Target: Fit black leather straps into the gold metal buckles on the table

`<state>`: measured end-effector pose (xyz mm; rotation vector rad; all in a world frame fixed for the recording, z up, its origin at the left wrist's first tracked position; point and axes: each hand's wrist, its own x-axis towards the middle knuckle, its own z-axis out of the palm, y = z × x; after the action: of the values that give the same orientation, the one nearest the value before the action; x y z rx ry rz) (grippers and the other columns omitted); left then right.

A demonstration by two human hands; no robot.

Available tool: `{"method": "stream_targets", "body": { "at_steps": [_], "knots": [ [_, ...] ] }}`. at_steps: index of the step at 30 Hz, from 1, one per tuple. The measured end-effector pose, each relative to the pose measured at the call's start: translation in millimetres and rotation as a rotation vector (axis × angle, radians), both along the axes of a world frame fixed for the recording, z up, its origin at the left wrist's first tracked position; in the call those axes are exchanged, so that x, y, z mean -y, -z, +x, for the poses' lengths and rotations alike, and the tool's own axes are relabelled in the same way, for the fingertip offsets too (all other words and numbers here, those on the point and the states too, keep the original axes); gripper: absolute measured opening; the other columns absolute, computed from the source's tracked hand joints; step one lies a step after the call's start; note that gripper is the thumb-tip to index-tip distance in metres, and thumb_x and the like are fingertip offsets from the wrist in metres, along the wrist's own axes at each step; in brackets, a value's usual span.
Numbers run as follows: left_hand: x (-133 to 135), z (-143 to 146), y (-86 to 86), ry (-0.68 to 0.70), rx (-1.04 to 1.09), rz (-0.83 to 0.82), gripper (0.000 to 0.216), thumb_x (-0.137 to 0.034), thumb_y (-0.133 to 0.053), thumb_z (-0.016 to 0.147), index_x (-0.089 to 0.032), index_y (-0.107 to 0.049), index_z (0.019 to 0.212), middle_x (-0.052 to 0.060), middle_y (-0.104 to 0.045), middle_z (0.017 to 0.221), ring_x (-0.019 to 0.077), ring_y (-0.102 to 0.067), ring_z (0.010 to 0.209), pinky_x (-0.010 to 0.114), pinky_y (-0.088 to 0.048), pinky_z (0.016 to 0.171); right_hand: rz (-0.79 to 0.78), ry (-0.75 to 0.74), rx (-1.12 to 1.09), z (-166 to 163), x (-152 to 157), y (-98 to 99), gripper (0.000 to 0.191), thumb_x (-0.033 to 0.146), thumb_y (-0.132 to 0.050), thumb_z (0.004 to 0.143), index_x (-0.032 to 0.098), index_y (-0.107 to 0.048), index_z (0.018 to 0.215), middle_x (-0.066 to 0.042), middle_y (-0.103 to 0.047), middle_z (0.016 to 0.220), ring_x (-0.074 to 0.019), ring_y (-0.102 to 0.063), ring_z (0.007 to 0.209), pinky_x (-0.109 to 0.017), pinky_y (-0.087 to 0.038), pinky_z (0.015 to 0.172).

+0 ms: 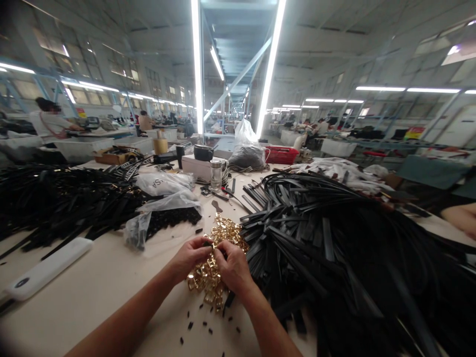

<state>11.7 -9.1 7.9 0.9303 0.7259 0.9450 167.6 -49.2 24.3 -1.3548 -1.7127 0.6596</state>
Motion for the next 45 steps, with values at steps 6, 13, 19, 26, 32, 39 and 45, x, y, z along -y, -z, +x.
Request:
{"method": "stream_targets", "body": {
  "at_steps": [6,13,19,26,32,39,45],
  "knots": [
    [0,0,2.8,-0.039,0.025,0.037,0.025,-0.024,-0.078,0.065,-0.013,-0.068,0.084,0.005,-0.069,0.08,0.0146,-0.064,0.07,0.024,-0.047,0.067,-0.059,-0.074,0.021,1,3,-8.9,0.015,0.025,-0.051,0.083,0.017,-0.062,0.077,0.002,-0.057,0.066,-0.0117,-0.05,0.061,-0.022,-0.036,0.058],
    [-3,1,6.2,-0.076,0.228,-0.129,0.019,-0.014,-0.077,0.065,-0.013,-0.066,0.08,0.0,-0.065,0.071,0.0062,-0.059,0.059,0.014,-0.046,0.057,-0.176,-0.179,-0.042,5,2,-4.6,0.011,0.019,-0.046,0.082,0.019,-0.057,0.08,0.005,-0.051,0.061,-0.0095,-0.046,0.055,-0.02,-0.034,0.053],
    [0,0,0.3,-0.041,0.265,-0.2,0.021,-0.011,-0.078,0.064,-0.013,-0.066,0.081,0.001,-0.066,0.075,0.0063,-0.061,0.062,0.014,-0.048,0.059,-0.152,-0.118,-0.005,7,-1,-1.2,0.013,0.022,-0.047,0.082,0.018,-0.057,0.075,0.004,-0.054,0.063,-0.0105,-0.048,0.057,-0.021,-0.034,0.055],
    [4,-3,-12.6,0.054,0.215,-0.105,0.023,-0.012,-0.079,0.063,-0.013,-0.063,0.079,0.004,-0.069,0.078,0.0127,-0.065,0.069,0.023,-0.049,0.069,-0.082,-0.052,0.053,5,0,-1.5,0.016,0.026,-0.049,0.084,0.018,-0.058,0.073,0.003,-0.055,0.062,-0.0108,-0.048,0.058,-0.021,-0.034,0.055],
    [8,4,-13.1,0.089,0.19,-0.111,0.025,-0.016,-0.081,0.06,-0.013,-0.063,0.076,0.003,-0.068,0.072,0.0133,-0.064,0.062,0.024,-0.049,0.064,-0.068,-0.096,0.029,1,4,-5.2,0.016,0.024,-0.049,0.083,0.017,-0.058,0.072,0.003,-0.053,0.063,-0.0106,-0.047,0.06,-0.021,-0.035,0.056],
    [2,-1,-2.8,0.083,0.235,-0.225,0.022,-0.014,-0.076,0.066,-0.011,-0.064,0.083,0.004,-0.068,0.074,0.0084,-0.062,0.056,0.017,-0.048,0.055,-0.203,-0.225,-0.029,6,6,-11.3,0.014,0.021,-0.047,0.081,0.017,-0.06,0.08,0.004,-0.053,0.063,-0.0094,-0.047,0.055,-0.019,-0.034,0.052],
    [-1,-2,-0.3,0.053,0.319,-0.306,0.015,-0.013,-0.074,0.07,-0.011,-0.062,0.078,0.0,-0.065,0.067,0.004,-0.058,0.051,0.011,-0.046,0.051,-0.126,-0.227,-0.06,1,7,-10.5,0.013,0.02,-0.046,0.084,0.018,-0.057,0.077,0.005,-0.05,0.063,-0.0091,-0.045,0.058,-0.019,-0.034,0.055]
  ]
}}
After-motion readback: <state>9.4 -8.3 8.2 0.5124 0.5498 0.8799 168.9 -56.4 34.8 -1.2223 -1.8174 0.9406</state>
